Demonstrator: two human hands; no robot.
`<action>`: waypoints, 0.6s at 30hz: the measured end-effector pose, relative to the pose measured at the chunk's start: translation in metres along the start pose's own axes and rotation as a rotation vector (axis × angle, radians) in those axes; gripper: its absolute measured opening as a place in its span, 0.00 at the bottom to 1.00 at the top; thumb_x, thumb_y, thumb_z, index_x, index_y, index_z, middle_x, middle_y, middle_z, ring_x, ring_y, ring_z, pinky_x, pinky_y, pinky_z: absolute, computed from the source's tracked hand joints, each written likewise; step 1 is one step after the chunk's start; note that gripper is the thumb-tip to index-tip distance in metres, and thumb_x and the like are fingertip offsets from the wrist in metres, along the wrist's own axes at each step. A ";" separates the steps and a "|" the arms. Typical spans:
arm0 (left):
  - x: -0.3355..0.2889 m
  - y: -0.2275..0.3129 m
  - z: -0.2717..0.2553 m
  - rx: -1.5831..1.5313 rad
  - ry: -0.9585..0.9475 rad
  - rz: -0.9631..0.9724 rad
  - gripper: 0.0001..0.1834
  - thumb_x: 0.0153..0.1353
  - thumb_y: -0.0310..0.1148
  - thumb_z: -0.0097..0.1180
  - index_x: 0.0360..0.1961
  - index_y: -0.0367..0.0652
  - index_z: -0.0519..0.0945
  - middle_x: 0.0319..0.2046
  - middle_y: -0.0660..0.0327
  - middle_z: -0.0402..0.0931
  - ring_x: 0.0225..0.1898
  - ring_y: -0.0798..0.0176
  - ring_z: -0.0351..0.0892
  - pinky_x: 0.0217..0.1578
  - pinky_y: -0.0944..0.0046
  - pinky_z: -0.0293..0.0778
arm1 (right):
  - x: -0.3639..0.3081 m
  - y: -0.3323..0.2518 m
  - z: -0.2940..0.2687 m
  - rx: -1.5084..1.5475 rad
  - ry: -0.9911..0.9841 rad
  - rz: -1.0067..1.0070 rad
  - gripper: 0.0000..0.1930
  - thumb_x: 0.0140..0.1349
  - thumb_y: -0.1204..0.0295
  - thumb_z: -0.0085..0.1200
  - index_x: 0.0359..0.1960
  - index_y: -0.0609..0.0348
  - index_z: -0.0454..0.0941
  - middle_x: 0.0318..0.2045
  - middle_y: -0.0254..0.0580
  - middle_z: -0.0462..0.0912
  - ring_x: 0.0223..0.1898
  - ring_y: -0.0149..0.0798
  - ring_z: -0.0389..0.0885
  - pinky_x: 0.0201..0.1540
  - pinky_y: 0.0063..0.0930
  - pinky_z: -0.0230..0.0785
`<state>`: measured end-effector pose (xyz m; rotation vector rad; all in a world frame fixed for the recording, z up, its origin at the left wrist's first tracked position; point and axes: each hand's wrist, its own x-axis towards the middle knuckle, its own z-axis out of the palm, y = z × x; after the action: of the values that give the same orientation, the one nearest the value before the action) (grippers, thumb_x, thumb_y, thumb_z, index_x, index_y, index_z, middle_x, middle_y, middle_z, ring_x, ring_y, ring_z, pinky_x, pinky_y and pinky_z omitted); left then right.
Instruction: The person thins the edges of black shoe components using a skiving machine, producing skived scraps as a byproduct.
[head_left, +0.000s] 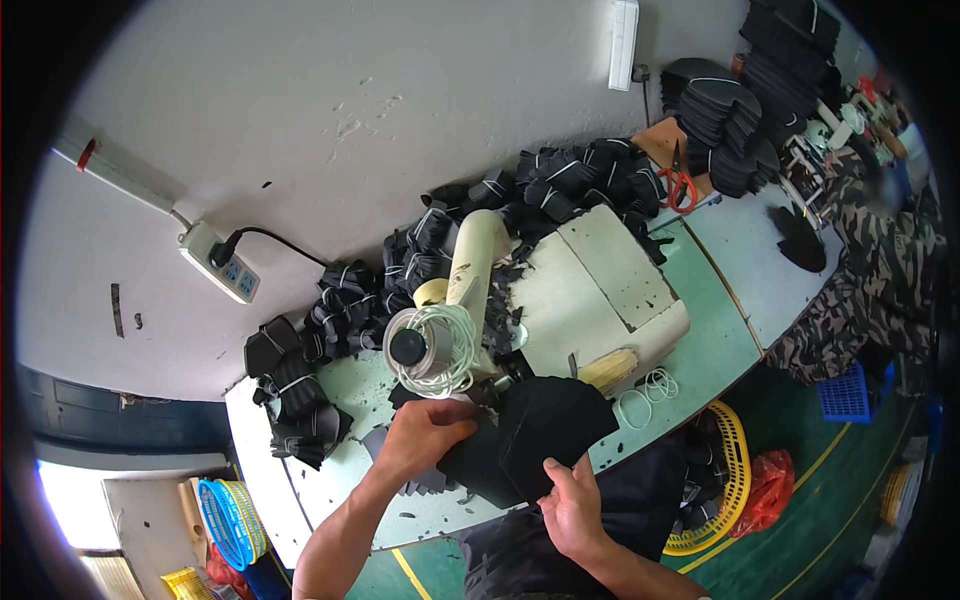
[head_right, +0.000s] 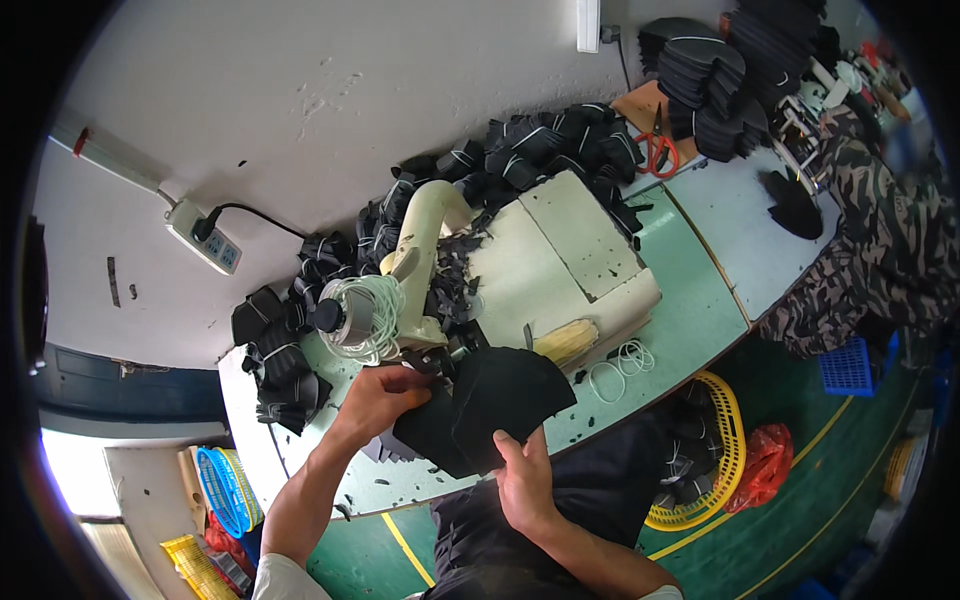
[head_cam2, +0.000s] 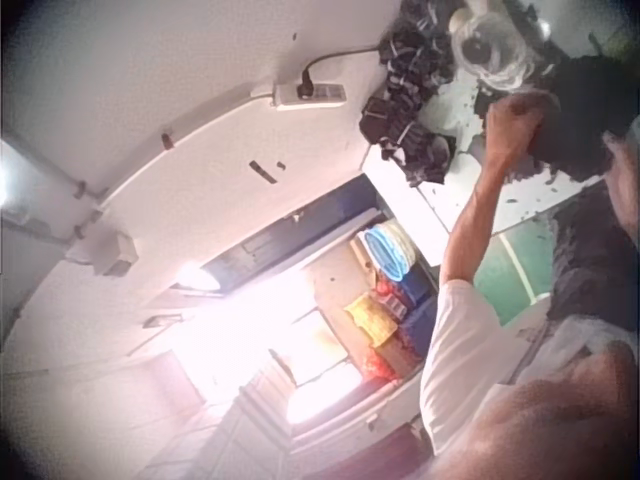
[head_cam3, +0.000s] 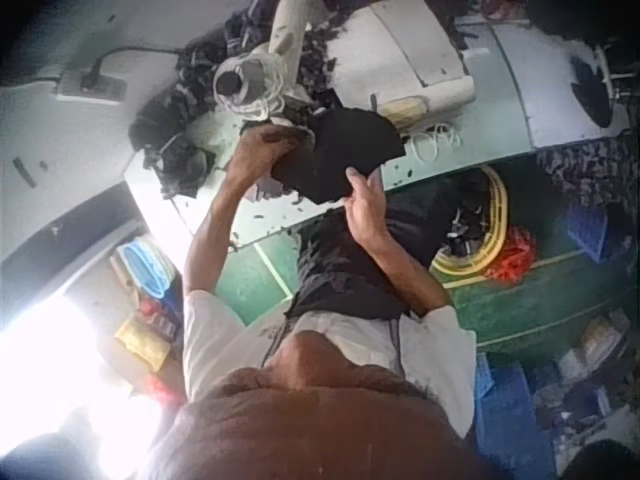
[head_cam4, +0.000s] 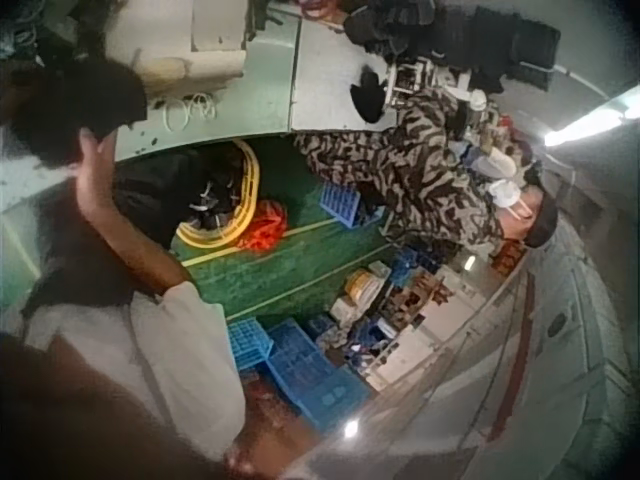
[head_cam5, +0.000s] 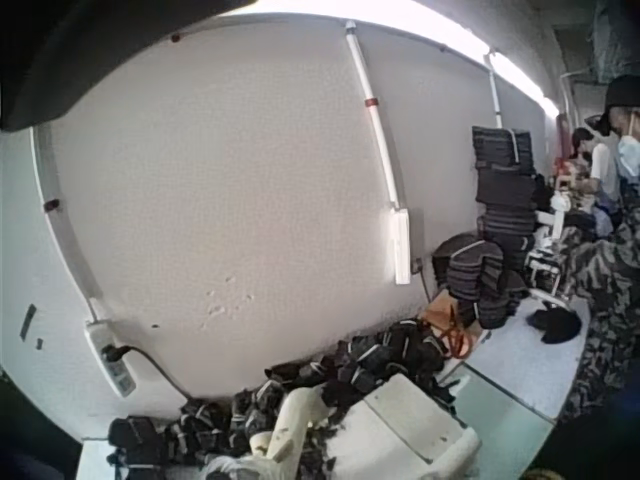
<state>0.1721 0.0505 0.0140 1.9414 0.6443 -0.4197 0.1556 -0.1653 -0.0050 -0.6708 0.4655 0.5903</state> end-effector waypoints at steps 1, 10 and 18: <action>-0.003 0.008 0.000 0.069 0.030 -0.008 0.16 0.54 0.40 0.63 0.42 0.44 0.85 0.30 0.56 0.84 0.32 0.68 0.83 0.38 0.65 0.75 | 0.000 0.000 0.002 0.001 0.008 0.016 0.26 0.64 0.79 0.45 0.64 0.58 0.58 0.55 0.40 0.70 0.56 0.35 0.72 0.57 0.30 0.68; -0.001 0.011 0.001 -0.099 -0.013 -0.001 0.16 0.55 0.40 0.66 0.36 0.36 0.84 0.27 0.59 0.83 0.29 0.72 0.79 0.34 0.68 0.74 | 0.002 0.001 -0.005 -0.015 0.003 -0.044 0.28 0.63 0.81 0.45 0.65 0.56 0.55 0.56 0.41 0.69 0.56 0.35 0.72 0.55 0.30 0.71; 0.001 0.019 0.006 0.064 0.014 -0.043 0.10 0.54 0.30 0.66 0.36 0.39 0.84 0.32 0.63 0.84 0.33 0.73 0.80 0.37 0.70 0.74 | 0.002 0.000 -0.006 0.045 0.007 -0.067 0.27 0.62 0.81 0.45 0.64 0.57 0.56 0.55 0.42 0.70 0.54 0.34 0.73 0.54 0.29 0.72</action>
<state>0.1845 0.0388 0.0246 1.9960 0.6902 -0.4584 0.1562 -0.1692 -0.0105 -0.6431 0.4599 0.5127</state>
